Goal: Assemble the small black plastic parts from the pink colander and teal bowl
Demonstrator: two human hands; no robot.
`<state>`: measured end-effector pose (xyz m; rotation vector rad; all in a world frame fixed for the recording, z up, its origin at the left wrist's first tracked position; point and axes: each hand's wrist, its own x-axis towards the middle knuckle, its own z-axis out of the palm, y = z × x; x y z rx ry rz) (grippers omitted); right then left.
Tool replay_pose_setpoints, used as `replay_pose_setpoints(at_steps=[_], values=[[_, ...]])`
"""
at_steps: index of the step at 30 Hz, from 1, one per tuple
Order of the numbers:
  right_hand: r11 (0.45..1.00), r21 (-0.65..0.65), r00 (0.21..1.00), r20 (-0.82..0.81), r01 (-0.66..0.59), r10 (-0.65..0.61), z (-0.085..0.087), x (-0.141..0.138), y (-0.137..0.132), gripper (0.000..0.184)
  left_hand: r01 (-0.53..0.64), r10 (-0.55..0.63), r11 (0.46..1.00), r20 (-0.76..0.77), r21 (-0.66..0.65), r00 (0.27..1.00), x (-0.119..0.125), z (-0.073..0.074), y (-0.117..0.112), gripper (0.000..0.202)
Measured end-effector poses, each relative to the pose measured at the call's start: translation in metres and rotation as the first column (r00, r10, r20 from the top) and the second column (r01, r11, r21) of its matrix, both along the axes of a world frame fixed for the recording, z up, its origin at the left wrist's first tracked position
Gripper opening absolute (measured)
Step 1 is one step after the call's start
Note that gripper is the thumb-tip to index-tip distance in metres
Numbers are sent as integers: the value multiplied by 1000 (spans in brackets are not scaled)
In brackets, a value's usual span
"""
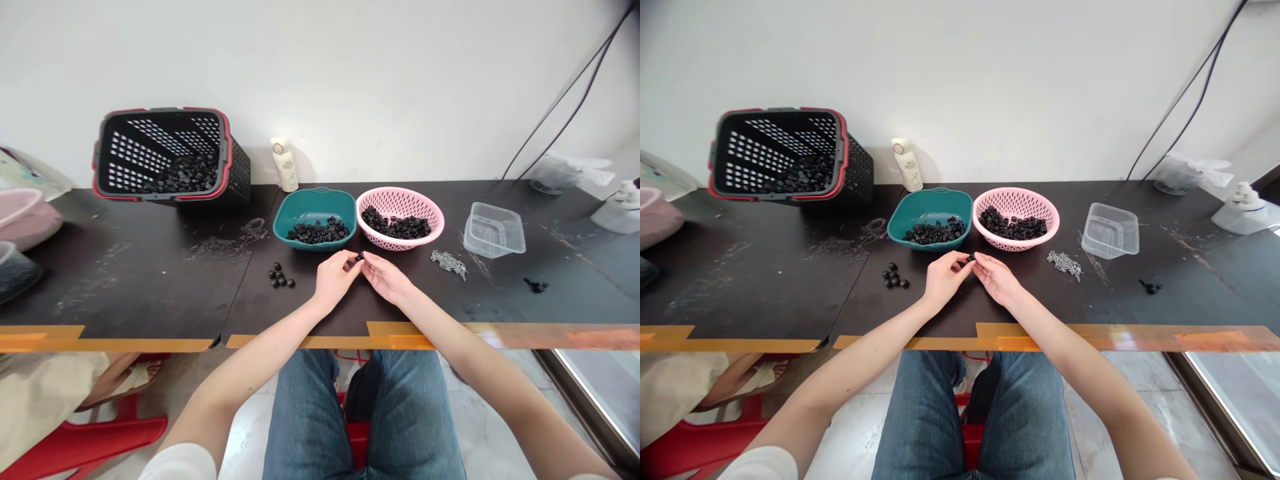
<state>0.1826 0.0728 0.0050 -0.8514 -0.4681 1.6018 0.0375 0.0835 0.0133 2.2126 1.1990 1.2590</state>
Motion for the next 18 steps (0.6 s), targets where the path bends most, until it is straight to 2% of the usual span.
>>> replay_pose_setpoints(at_steps=[4,11,15,18], values=[[1000,25,999,42,6,-7,3,0,-1,11,-4,5,1000,-21,25,1000,-1,-1,0,15],[989,148,969,244,-16,-21,11,-2,-8,20,-37,49,995,-126,94,991,-3,1,-2,10],[986,147,972,232,-76,40,12,-2,-8,16,-44,61,991,-136,127,989,-3,4,-4,12],[989,140,983,179,-55,30,13,0,-6,17,-40,47,995,-80,86,996,-2,7,-5,25]])
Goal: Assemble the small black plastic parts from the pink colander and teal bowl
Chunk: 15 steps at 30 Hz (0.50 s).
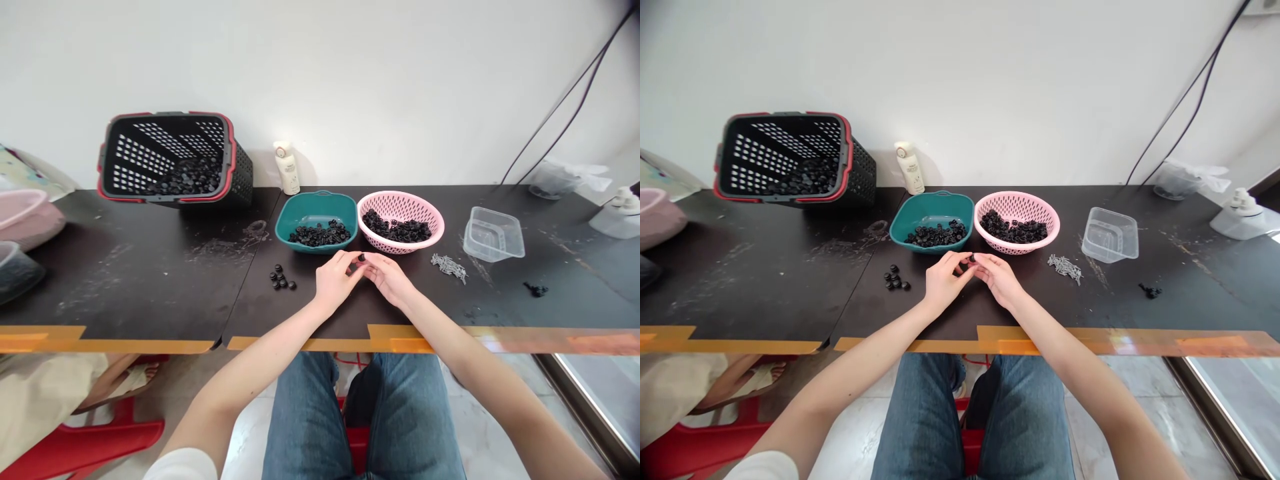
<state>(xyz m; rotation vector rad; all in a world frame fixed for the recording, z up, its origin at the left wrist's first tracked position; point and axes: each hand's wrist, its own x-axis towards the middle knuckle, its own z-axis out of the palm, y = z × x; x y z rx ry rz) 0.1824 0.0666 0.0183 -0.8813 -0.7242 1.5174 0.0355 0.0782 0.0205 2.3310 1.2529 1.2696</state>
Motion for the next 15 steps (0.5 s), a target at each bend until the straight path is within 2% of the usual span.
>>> replay_pose_setpoints(at_steps=[2,5,11,15], values=[[1000,12,999,-37,23,-22,2,1,0,20,33,-30,999,62,-39,998,0,2,-1,33],[998,66,998,-66,12,-7,4,1,-1,21,92,-83,994,153,-52,985,1,3,-2,33],[989,143,999,-8,-33,35,6,1,-7,18,146,-147,989,262,25,954,0,4,-3,25],[979,203,997,79,-17,1,8,1,-10,18,160,-181,982,273,97,945,0,5,-5,24]])
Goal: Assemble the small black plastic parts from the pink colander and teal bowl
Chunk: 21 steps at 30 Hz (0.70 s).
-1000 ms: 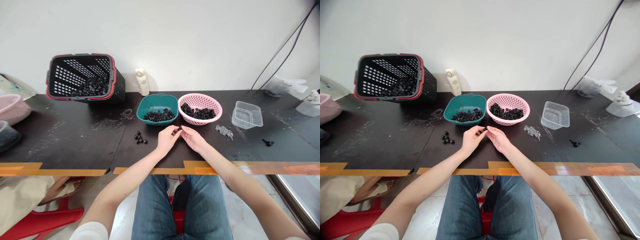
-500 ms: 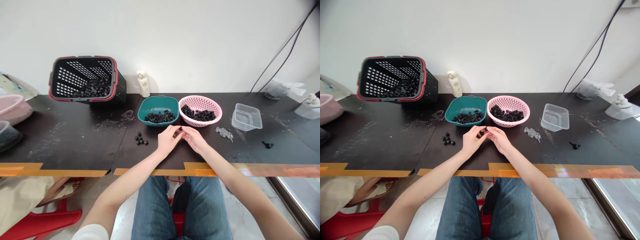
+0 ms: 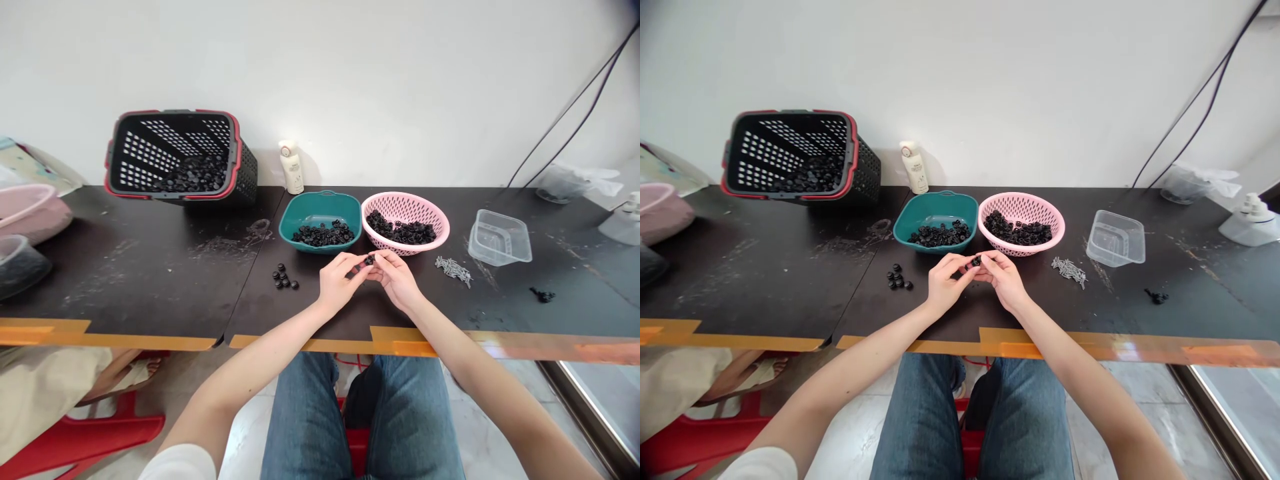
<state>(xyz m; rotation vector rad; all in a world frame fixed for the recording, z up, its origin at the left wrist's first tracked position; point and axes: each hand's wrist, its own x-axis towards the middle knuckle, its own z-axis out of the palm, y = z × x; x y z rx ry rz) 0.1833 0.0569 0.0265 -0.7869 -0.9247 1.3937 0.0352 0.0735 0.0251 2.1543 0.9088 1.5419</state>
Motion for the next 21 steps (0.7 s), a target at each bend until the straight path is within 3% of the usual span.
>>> replay_pose_setpoints(at_steps=[15,21], values=[[995,91,991,119,44,-55,0,1,-2,17,-21,20,997,10,76,1000,-3,0,-2,22],[974,201,962,229,106,-152,0,-1,-6,18,-45,47,992,-13,118,999,-3,-2,-1,22]])
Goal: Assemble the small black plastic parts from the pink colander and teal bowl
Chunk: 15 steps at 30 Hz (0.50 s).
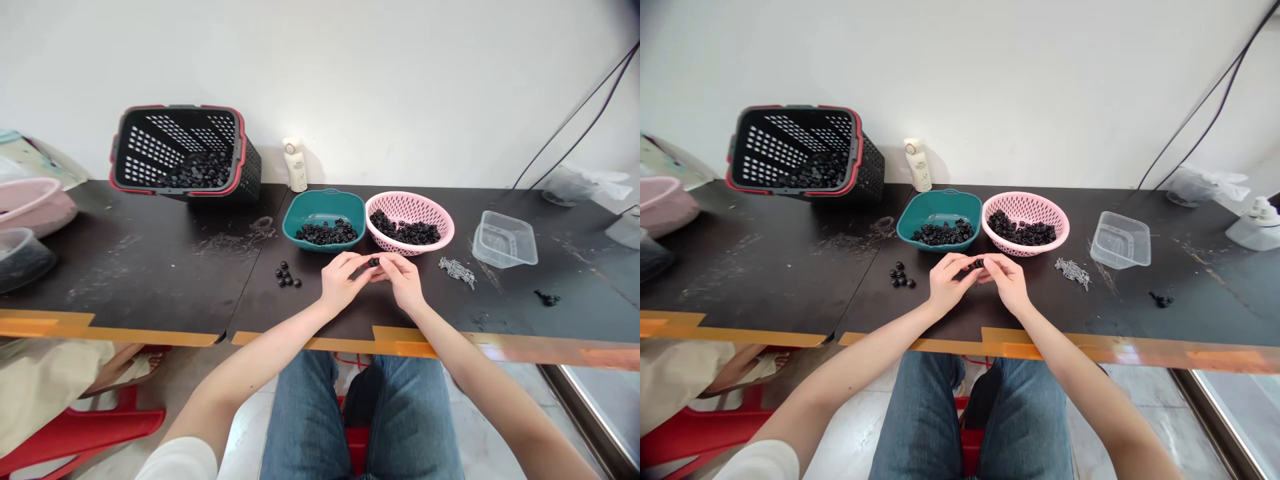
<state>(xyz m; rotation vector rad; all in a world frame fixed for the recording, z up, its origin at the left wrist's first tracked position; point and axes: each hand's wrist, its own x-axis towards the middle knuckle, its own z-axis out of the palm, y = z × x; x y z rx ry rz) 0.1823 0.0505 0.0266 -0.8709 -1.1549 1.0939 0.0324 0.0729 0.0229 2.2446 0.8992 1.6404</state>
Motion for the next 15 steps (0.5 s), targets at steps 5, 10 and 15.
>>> replay_pose_setpoints(at_steps=[5,10,15], values=[[997,-73,999,-33,-23,21,1,0,0,22,-15,15,1000,-2,11,1000,0,-2,1,22],[977,-171,985,-141,-126,102,3,3,2,23,-23,23,1000,-13,16,1000,-1,-1,2,21],[973,-186,981,-164,-137,107,4,3,3,24,-13,13,1000,-1,25,1000,0,0,1,22]])
